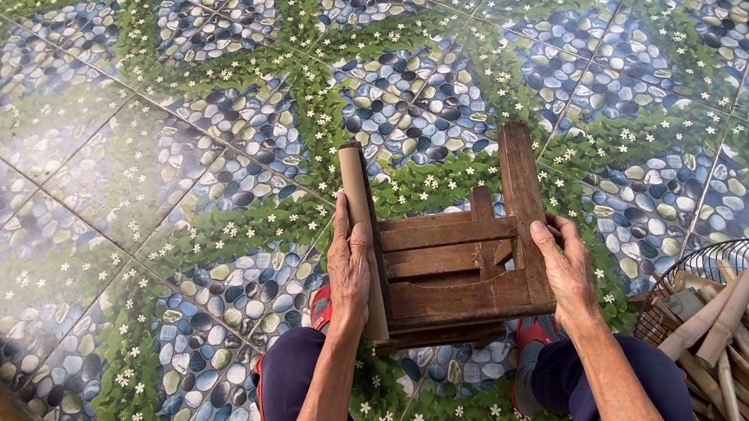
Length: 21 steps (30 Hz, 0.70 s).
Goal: Assembling a wooden stool by manually fitting wooden slats into the frame.
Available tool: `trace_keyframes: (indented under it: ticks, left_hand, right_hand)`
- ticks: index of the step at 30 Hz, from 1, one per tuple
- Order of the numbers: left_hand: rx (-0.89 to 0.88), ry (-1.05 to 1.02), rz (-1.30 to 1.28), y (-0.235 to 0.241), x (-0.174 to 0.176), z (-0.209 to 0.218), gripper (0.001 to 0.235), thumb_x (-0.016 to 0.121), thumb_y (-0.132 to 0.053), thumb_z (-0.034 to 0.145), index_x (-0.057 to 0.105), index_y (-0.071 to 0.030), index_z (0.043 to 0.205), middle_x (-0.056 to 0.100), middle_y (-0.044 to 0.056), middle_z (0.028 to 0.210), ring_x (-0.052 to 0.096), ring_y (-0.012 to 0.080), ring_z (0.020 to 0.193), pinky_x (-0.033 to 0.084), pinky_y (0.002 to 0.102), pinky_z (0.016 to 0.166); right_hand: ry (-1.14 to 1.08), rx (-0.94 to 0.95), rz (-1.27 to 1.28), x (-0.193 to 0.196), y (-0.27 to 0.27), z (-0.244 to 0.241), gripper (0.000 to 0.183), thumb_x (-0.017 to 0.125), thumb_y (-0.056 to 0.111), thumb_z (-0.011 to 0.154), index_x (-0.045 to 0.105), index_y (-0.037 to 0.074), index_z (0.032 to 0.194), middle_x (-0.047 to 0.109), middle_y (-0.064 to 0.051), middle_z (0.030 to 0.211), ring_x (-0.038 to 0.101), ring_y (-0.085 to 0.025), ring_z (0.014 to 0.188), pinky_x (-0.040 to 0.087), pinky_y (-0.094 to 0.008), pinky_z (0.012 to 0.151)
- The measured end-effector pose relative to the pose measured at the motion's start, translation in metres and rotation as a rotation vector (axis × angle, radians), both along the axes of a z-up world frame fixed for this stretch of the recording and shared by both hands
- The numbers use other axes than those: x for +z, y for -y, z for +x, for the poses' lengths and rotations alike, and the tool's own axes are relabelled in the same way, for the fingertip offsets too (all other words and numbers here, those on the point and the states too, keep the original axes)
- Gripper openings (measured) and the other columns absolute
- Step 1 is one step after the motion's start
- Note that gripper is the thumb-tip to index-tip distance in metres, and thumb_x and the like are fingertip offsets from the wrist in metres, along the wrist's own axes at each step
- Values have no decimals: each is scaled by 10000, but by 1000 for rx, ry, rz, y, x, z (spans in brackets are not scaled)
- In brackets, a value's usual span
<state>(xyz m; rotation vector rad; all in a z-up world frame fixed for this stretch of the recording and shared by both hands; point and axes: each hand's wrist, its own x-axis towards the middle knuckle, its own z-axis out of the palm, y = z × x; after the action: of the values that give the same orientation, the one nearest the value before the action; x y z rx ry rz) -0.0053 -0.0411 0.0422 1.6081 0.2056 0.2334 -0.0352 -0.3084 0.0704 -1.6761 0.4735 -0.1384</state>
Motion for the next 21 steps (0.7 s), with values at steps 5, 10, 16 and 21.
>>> trace_keyframes:
  ticks: [5,10,16,21]
  left_hand:
    - [1,-9,21,1,6,-2,559,483,-294,1075,363,-279,1621,509,261,1530,514,518,1347,445,593,1088]
    - [-3,-1,-3,0,2,-1,555,478,-286,1077,362,-277,1620,479,249,1562,502,531,1351,442,597,1093]
    - [-6,10,12,0,7,-2,553,467,-268,1078,359,-245,1619,471,286,1552,489,564,1341,432,624,1087]
    - [-20,14,-4,0,2,-2,553,462,-270,1080,352,-252,1621,449,279,1571,481,569,1344,431,624,1090]
  right_hand:
    - [-3,-7,-7,-7,3,2,506,678,441,1014,611,107,1389,644,-210,1281,565,-315,1178,468,-499,990]
    - [-3,-8,1,-9,5,2,504,679,445,1013,616,110,1385,650,-209,1283,569,-317,1172,474,-499,977]
    - [0,-9,-10,-14,8,4,495,674,435,1023,613,104,1386,647,-197,1269,560,-310,1161,465,-495,976]
    - [1,-13,-9,-15,8,4,502,682,450,1014,616,117,1384,656,-185,1260,564,-300,1159,468,-495,976]
